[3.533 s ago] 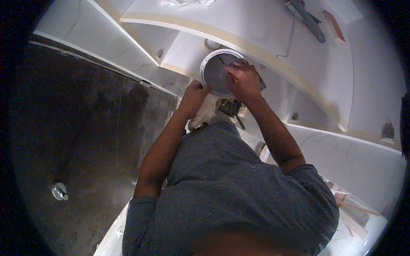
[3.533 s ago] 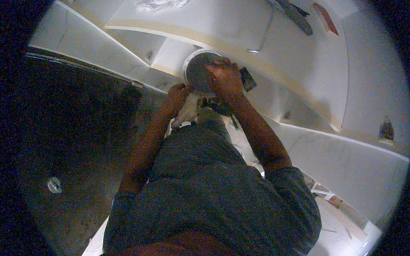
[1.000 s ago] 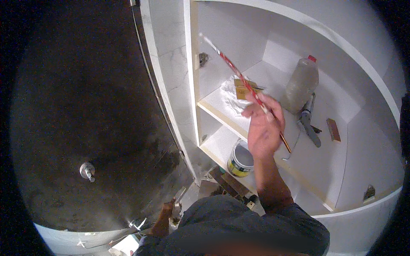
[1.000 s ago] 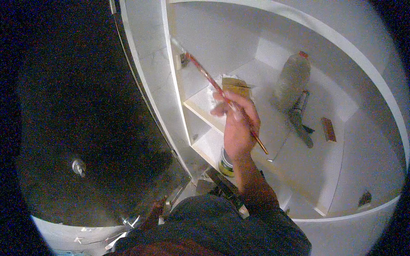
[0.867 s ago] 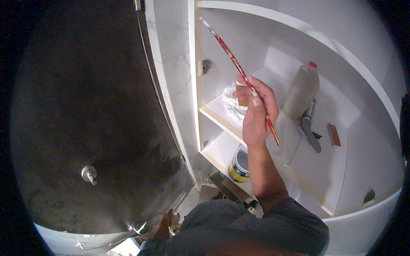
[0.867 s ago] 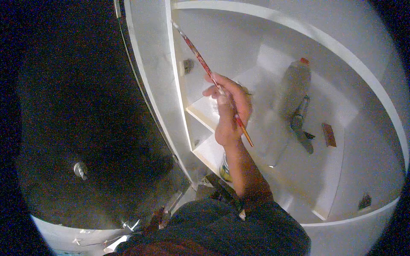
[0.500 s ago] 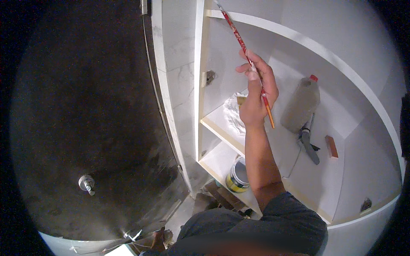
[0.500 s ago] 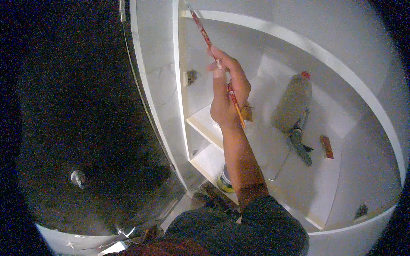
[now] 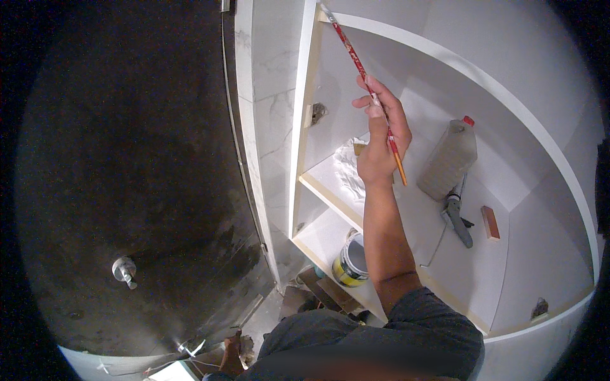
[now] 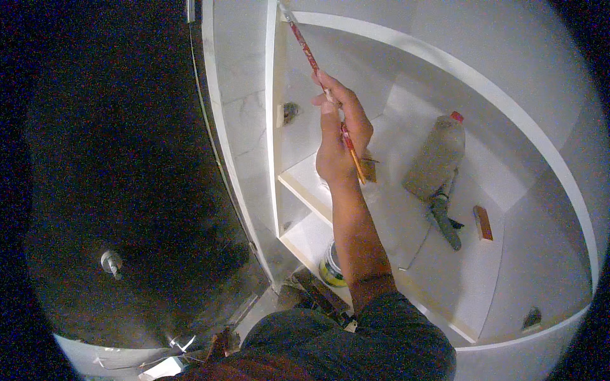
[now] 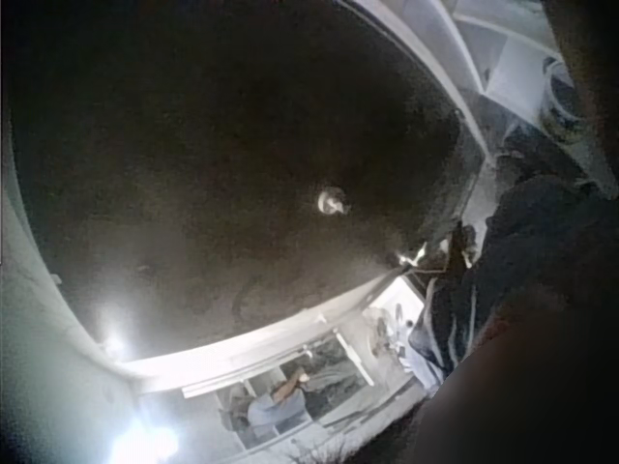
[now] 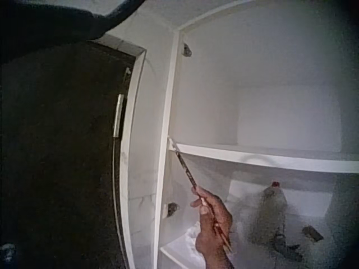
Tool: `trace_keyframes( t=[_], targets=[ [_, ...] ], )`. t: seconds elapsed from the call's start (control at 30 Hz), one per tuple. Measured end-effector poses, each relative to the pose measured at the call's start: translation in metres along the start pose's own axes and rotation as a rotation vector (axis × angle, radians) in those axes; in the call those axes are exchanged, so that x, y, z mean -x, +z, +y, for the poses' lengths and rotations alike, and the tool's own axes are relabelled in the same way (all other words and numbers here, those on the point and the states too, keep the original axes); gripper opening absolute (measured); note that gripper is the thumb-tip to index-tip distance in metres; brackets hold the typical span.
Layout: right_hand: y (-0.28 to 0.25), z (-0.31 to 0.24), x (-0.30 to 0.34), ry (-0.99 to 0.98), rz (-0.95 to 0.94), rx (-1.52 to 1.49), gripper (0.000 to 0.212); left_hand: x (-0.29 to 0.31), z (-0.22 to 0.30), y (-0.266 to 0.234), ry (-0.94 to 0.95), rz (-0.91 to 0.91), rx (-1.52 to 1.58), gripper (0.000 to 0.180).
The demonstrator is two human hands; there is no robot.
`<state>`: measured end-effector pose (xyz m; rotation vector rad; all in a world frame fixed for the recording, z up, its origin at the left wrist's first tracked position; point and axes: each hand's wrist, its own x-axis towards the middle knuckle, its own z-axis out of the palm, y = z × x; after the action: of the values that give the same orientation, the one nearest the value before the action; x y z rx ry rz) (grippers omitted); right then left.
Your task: The person paints the interior of a white cabinet using a small brush and a paint can. They repeatedly dip the brush into the paint, apply it to the cabinet edges and shelves, and wipe excess paint with a cloth. The person moves the paint can to a different location and continues painting.
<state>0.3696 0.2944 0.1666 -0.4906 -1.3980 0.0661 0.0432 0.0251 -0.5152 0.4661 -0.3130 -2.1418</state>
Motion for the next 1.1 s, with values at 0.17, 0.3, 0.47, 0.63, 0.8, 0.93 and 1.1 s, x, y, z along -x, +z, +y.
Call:
trace_keyframes(
  t=[0.17, 0.3, 0.47, 0.63, 0.8, 0.93, 1.1],
  targets=[
    [-0.005, 0.000, -0.002, -0.033, 0.016, 0.032, 0.035, 0.023, 0.006, 0.016, -0.020, -0.045, 0.031, 0.033],
    [0.007, 0.000, -0.001, -0.028, 0.007, -0.026, 0.035, -0.019, 0.000, -0.006, -0.174, 0.112, 0.244, 0.032],
    [0.001, -0.001, 0.000, 0.043, 0.007, 0.019, 0.035, -0.032, -0.011, -0.006, -0.022, -0.009, 0.159, 0.032],
    [0.015, -0.003, 0.002, 0.006, -0.022, -0.022, 0.036, -0.019, -0.010, -0.027, 0.055, 0.022, 0.137, 0.032],
    [0.003, 0.004, 0.001, -0.010, 0.000, -0.003, 0.036, 0.003, -0.018, 0.002, 0.070, -0.007, 0.115, 0.032],
    [0.011, -0.001, 0.004, 0.005, -0.016, -0.006, 0.036, 0.013, 0.006, 0.018, 0.126, 0.009, 0.097, 0.033],
    [-0.007, 0.001, 0.004, 0.039, 0.016, 0.072, 0.035, 0.045, 0.012, 0.053, 0.110, -0.031, 0.079, 0.033]
  ],
)
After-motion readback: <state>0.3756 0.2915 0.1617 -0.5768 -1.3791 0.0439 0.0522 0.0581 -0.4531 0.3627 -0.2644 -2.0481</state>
